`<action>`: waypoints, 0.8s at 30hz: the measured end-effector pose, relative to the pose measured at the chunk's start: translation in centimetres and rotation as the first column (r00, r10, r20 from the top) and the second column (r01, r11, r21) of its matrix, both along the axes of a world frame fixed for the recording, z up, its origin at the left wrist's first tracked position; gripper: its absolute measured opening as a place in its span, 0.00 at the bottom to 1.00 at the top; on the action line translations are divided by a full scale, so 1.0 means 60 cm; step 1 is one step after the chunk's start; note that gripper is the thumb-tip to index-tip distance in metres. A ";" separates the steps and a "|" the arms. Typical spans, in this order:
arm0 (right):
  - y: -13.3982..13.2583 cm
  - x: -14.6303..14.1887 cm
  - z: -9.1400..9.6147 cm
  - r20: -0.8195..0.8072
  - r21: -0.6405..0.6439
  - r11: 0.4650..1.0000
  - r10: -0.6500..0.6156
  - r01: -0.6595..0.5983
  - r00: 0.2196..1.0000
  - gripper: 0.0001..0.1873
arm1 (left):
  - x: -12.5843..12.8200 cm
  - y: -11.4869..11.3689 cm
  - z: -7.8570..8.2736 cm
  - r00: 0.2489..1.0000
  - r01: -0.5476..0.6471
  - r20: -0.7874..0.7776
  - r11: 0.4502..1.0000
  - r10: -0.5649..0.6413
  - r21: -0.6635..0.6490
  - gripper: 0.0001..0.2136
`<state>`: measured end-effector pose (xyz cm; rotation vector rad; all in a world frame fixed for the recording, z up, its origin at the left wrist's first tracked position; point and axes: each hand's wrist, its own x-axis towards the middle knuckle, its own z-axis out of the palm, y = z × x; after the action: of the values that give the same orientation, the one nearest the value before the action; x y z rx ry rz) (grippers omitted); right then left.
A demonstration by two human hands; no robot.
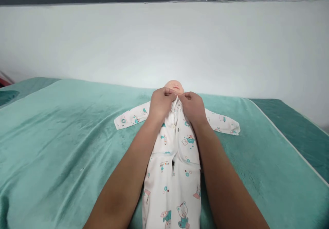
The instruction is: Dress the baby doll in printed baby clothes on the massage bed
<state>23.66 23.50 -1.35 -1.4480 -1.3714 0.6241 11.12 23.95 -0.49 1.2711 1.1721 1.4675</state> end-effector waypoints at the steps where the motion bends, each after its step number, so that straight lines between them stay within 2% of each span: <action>1: 0.000 0.003 -0.004 -0.129 0.008 1.000 0.028 -0.027 0.991 0.07 | 0.003 -0.001 0.001 1.000 -0.005 0.008 1.000 0.005 0.003 0.02; 3: 0.001 0.005 -0.011 -0.332 0.012 0.995 0.094 -0.095 0.939 0.09 | 0.005 0.000 -0.001 1.000 0.001 0.028 1.000 0.000 -0.019 0.02; 6: 0.000 0.004 -0.016 -0.424 0.030 0.987 0.154 -0.156 0.892 0.12 | 0.000 0.006 -0.010 0.997 0.031 0.066 0.998 -0.028 -0.052 0.01; 10: -0.006 0.004 -0.014 -0.398 0.027 0.981 0.187 -0.192 0.898 0.11 | -0.005 0.012 -0.017 0.996 0.068 0.063 0.997 -0.065 -0.039 0.02; 19: -0.014 0.009 -0.010 -0.298 0.048 0.969 0.246 -0.243 0.922 0.10 | -0.005 0.009 -0.019 0.999 0.048 -0.010 0.999 -0.048 -0.026 0.03; 24: -0.020 0.003 -0.003 -0.093 0.041 0.982 0.187 -0.184 0.978 0.07 | -0.008 0.006 -0.017 0.997 0.064 -0.039 0.997 -0.065 -0.036 0.06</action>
<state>23.86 22.27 -1.53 -1.2567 -1.4434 0.7779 10.65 24.29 -1.53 1.3082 1.1677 1.3743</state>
